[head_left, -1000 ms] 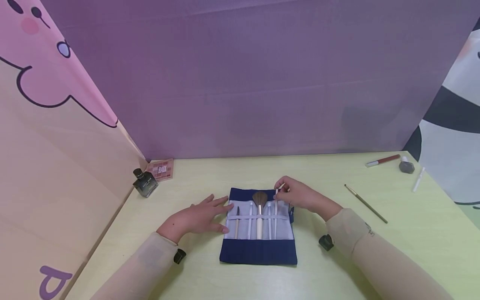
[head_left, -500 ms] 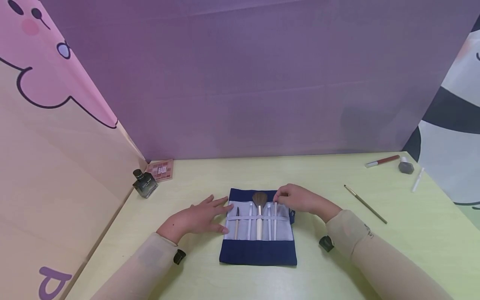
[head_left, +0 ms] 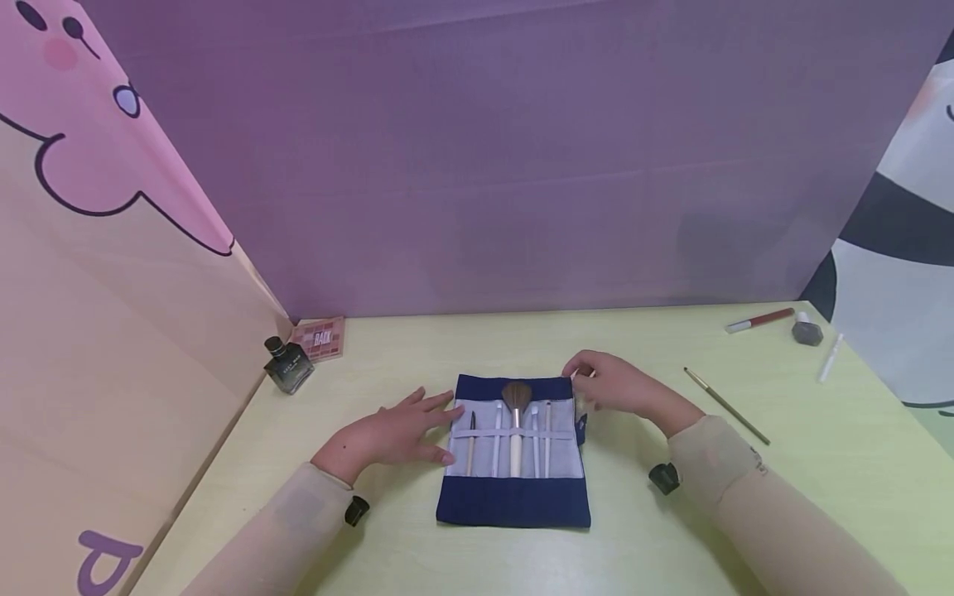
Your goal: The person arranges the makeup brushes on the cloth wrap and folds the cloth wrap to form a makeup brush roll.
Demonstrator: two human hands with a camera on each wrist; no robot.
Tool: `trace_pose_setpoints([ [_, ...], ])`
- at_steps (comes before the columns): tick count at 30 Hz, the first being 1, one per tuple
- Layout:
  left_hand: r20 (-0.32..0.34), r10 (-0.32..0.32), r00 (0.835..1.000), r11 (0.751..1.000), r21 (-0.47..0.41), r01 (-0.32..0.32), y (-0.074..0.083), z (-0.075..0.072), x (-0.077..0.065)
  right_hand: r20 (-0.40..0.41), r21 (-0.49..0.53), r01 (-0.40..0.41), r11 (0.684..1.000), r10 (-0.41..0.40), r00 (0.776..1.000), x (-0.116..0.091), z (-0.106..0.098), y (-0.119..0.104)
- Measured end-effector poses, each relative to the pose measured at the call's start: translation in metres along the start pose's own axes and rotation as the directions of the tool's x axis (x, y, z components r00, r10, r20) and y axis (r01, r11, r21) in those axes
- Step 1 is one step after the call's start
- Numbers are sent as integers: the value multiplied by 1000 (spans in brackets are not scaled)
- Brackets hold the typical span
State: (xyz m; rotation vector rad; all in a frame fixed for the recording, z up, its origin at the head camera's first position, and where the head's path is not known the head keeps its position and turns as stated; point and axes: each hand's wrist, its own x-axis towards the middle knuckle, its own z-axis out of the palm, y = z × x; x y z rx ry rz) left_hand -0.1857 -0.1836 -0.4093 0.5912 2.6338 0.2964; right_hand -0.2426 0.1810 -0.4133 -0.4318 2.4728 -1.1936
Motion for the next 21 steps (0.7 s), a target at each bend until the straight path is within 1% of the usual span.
trace_pose_setpoints([
  [3,1,2,1000,1000,1,-2,0,0,0,-41,-10,12,1000,-12,999,-3,-11,8],
  [8,0,3,1000,1000,4,-3,0,0,0,-89,-9,-6,1000,5,996,-13,-33,18],
  [16,1,8,1000,1000,-5,-8,1,-1,-1,-161,61,4,998,6,987,-33,-71,36],
  [21,2,4,1000,1000,-7,-4,1,-1,-1,-208,74,-8,997,23,978,-47,-93,53],
])
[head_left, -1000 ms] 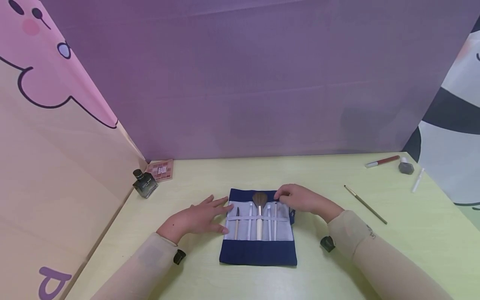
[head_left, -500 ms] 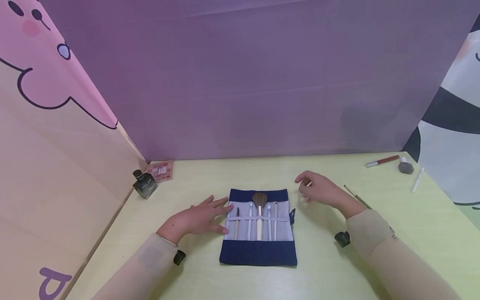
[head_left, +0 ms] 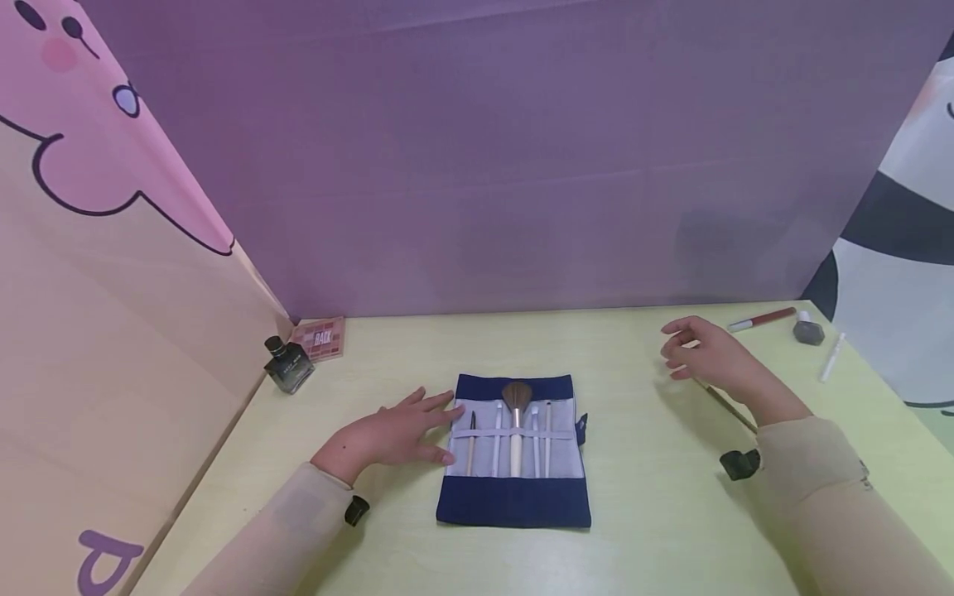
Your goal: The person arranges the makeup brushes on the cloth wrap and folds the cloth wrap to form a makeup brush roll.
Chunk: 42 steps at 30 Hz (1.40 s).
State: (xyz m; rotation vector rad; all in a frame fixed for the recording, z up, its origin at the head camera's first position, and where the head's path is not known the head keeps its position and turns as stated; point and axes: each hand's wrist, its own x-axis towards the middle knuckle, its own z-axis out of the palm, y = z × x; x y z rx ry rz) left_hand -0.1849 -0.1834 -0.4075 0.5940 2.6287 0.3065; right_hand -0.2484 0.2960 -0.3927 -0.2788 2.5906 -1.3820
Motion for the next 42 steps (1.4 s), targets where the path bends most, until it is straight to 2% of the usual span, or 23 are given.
trace_pose_setpoints([
  [3,-1,-4,1000,1000,0,4,0,0,0,-19,-2,-11,1000,11,1000,-5,-14,11],
  [9,-1,-8,1000,1000,1,8,1,0,0,-38,-82,-47,996,44,998,-13,-34,36],
  [14,-1,-5,1000,1000,-2,5,1,0,-1,-7,-99,-52,994,52,999,-17,-41,51],
  [18,0,-1,1000,1000,-4,1,1,-1,-1,42,-104,-51,993,55,998,-21,-43,58],
  [26,2,-3,1000,1000,-7,3,1,0,0,108,-202,-30,979,53,993,-26,-40,64],
  [35,1,-1,1000,1000,-2,1,-1,1,1,131,-220,0,976,30,991,-27,-37,62],
  [42,1,5,1000,1000,-1,-5,-2,1,1,133,-285,76,956,-39,990,-22,-33,61],
])
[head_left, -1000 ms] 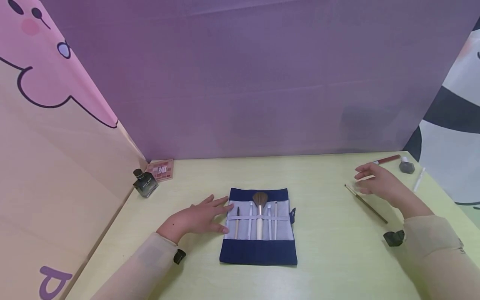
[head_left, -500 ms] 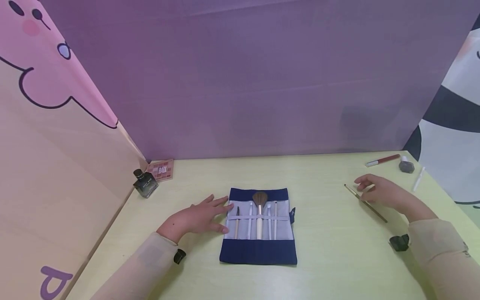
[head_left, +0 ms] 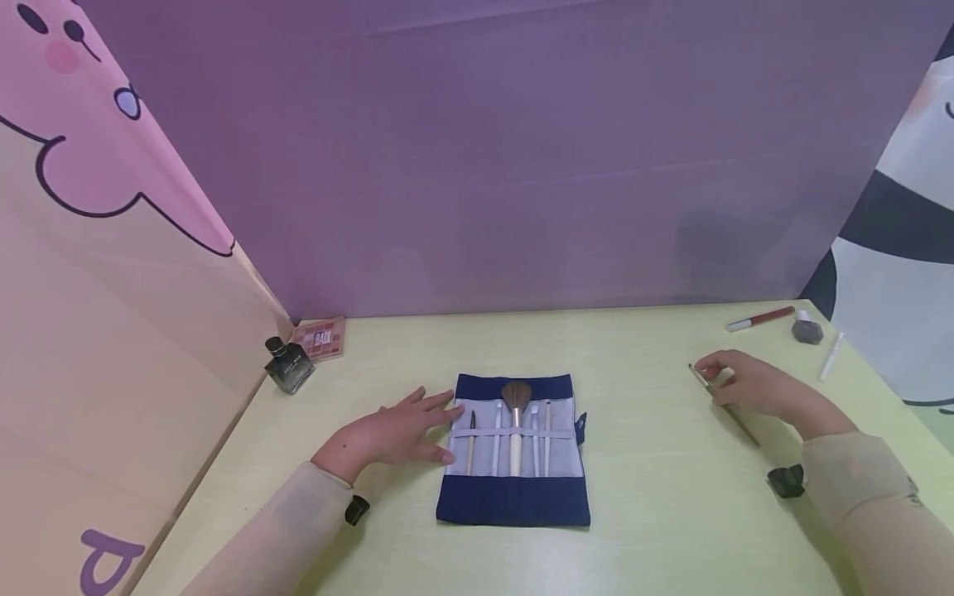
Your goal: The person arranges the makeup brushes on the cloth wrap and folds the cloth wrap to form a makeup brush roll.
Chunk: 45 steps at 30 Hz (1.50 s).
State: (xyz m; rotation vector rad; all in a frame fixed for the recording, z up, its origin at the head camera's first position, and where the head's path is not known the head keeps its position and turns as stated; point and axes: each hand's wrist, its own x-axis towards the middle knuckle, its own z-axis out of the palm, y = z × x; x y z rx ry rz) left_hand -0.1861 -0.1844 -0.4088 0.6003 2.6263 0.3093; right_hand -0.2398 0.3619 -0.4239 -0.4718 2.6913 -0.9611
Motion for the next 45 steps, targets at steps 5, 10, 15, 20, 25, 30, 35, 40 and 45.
trace_pose_setpoints([
  [5,-1,3,1000,1000,-10,-3,0,0,-1,-13,-37,26,999,-26,1000,1,2,-6],
  [10,-1,-4,1000,1000,-7,4,-1,2,0,-21,-72,15,997,-17,1000,2,4,-11],
  [15,-1,-3,1000,1000,-9,3,-1,2,0,-19,-112,-12,994,10,1000,2,4,-12],
  [20,-1,2,1000,1000,-13,-2,0,1,-1,-6,-140,-30,990,29,1000,4,5,-12],
  [25,-4,5,1000,1000,-16,-5,1,0,-2,2,-141,-47,989,48,999,6,5,-12],
  [30,-4,3,1000,1000,-11,-3,1,1,-2,-32,-105,-43,994,39,999,6,5,-16],
  [35,-2,-1,1000,1000,-7,1,0,1,-2,-82,8,-19,1000,20,996,8,3,-24],
  [40,-5,4,1000,1000,-11,-4,0,1,-1,-89,138,11,990,1,996,8,0,-33],
  [45,-6,8,1000,1000,-2,-8,0,1,0,-85,212,14,977,4,996,11,-1,-45],
])
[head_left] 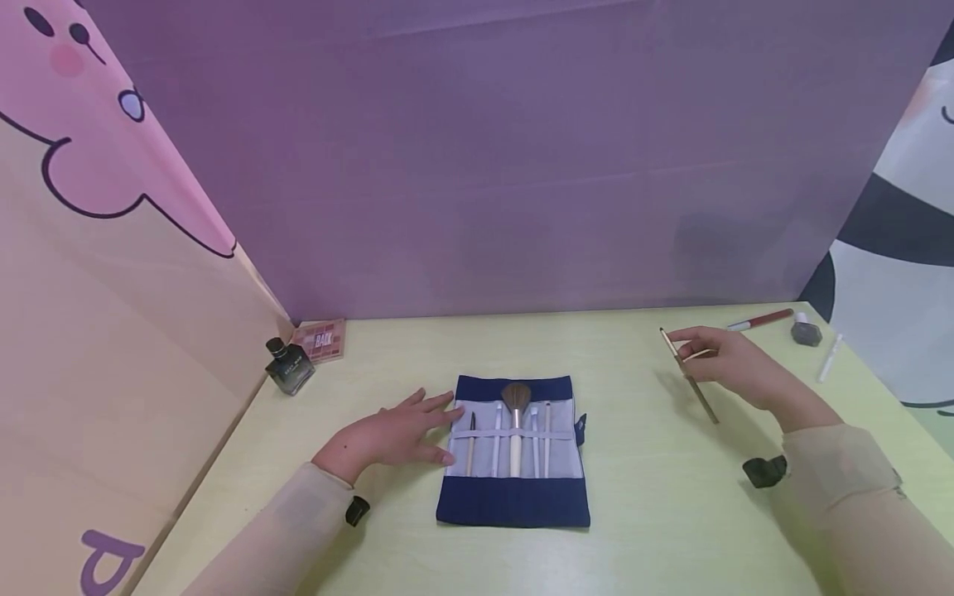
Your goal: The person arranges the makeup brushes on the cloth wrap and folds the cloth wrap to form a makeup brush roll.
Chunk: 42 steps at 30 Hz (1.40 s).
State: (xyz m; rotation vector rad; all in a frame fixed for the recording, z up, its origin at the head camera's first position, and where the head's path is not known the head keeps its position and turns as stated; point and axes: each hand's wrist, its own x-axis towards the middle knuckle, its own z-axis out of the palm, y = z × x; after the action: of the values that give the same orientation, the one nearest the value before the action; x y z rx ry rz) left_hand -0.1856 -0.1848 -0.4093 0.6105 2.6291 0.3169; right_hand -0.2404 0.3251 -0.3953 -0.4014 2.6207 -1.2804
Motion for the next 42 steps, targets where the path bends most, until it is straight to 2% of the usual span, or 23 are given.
trace_pose_setpoints([
  [8,0,1,1000,1000,1,-1,-1,0,2,22,101,9,995,-12,1000,11,7,-17],
  [15,0,-4,1000,1000,1,4,0,0,2,22,213,39,976,-45,999,26,19,-31],
  [20,3,-13,1000,1000,-1,13,2,0,2,14,256,66,964,-72,997,35,28,-44],
  [32,8,-26,1000,1000,-2,26,1,0,2,-55,428,116,896,-103,993,60,61,-65],
  [37,8,-31,999,1000,1,31,1,1,2,-54,488,113,866,-100,994,67,76,-68],
  [42,6,-36,999,999,-1,36,2,0,1,-17,491,93,866,-97,995,71,91,-70],
])
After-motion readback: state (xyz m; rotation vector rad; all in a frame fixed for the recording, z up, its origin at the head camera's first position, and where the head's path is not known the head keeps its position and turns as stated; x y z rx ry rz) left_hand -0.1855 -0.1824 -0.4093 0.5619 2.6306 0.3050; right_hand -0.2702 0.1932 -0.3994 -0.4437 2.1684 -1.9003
